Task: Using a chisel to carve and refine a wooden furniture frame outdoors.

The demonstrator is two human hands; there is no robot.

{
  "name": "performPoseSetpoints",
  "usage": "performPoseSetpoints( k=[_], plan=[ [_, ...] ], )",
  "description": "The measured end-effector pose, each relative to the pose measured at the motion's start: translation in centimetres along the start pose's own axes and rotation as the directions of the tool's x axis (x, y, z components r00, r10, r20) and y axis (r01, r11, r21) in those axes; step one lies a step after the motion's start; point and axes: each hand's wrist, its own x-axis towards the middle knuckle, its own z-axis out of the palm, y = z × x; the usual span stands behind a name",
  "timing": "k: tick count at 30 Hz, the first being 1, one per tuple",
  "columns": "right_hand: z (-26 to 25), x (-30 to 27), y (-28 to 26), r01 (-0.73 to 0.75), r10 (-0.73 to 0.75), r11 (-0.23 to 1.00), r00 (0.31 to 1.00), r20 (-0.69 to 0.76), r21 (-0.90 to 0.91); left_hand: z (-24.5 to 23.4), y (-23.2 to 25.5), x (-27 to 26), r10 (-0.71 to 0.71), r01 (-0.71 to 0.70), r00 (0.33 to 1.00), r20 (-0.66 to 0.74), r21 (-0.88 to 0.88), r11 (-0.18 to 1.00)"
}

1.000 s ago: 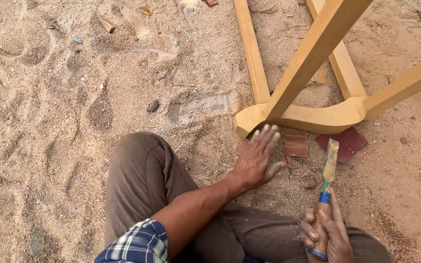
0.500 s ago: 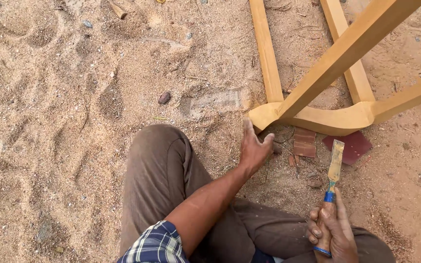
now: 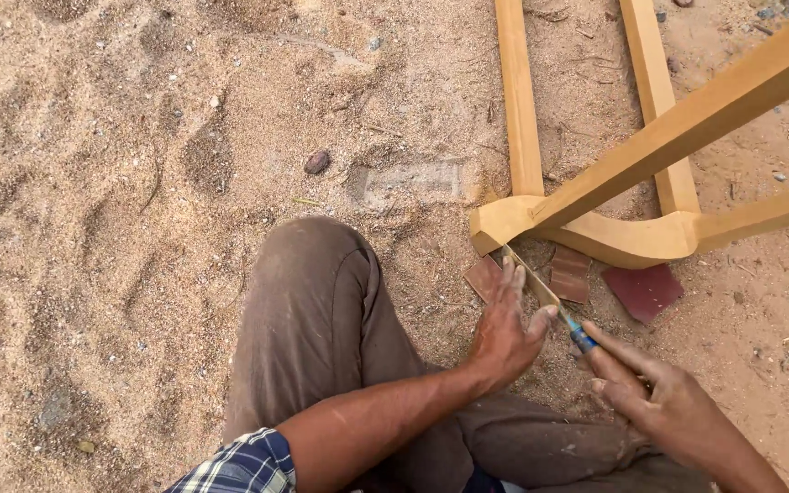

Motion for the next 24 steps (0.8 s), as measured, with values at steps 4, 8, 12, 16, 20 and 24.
performPoseSetpoints(
  k=[4, 8, 12, 16, 20, 24],
  plan=[
    [-2.1, 3.7, -4.4, -0.303, 0.321, 0.858, 0.947, -0.027, -0.415, 0.6, -1.0, 2.3, -0.089, 0.064, 0.982, -0.166, -0.15, 0.987],
    [-3.7, 6.9, -6.7, -0.276, 0.326, 0.77, 0.945, -0.017, -0.576, 0.6, -1.0, 3.6, -0.174, 0.132, 0.971, -0.165, -0.242, 0.961],
    [-5.8, 8.6, -7.9, -0.175, 0.259, 0.755, 0.965, 0.042, -0.632, -0.8, 0.6, 4.0, -0.284, 0.245, 0.952, -0.111, -0.281, 0.928],
    [-7.4, 10.2, -10.3, -0.166, 0.272, 0.608, 0.962, 0.007, -0.776, -1.0, 1.2, 4.7, -0.243, 0.154, 0.949, -0.203, -0.374, 0.915],
    [-7.1, 11.9, -14.1, -0.115, 0.279, 0.421, 0.96, 0.007, -0.9, -1.7, 1.8, 5.1, -0.265, 0.14, 0.934, -0.239, -0.437, 0.888],
    [-6.8, 13.3, -16.4, -0.062, 0.234, 0.372, 0.972, 0.029, -0.926, -1.5, 1.1, 5.7, -0.241, 0.085, 0.93, -0.278, -0.474, 0.877]
  ],
)
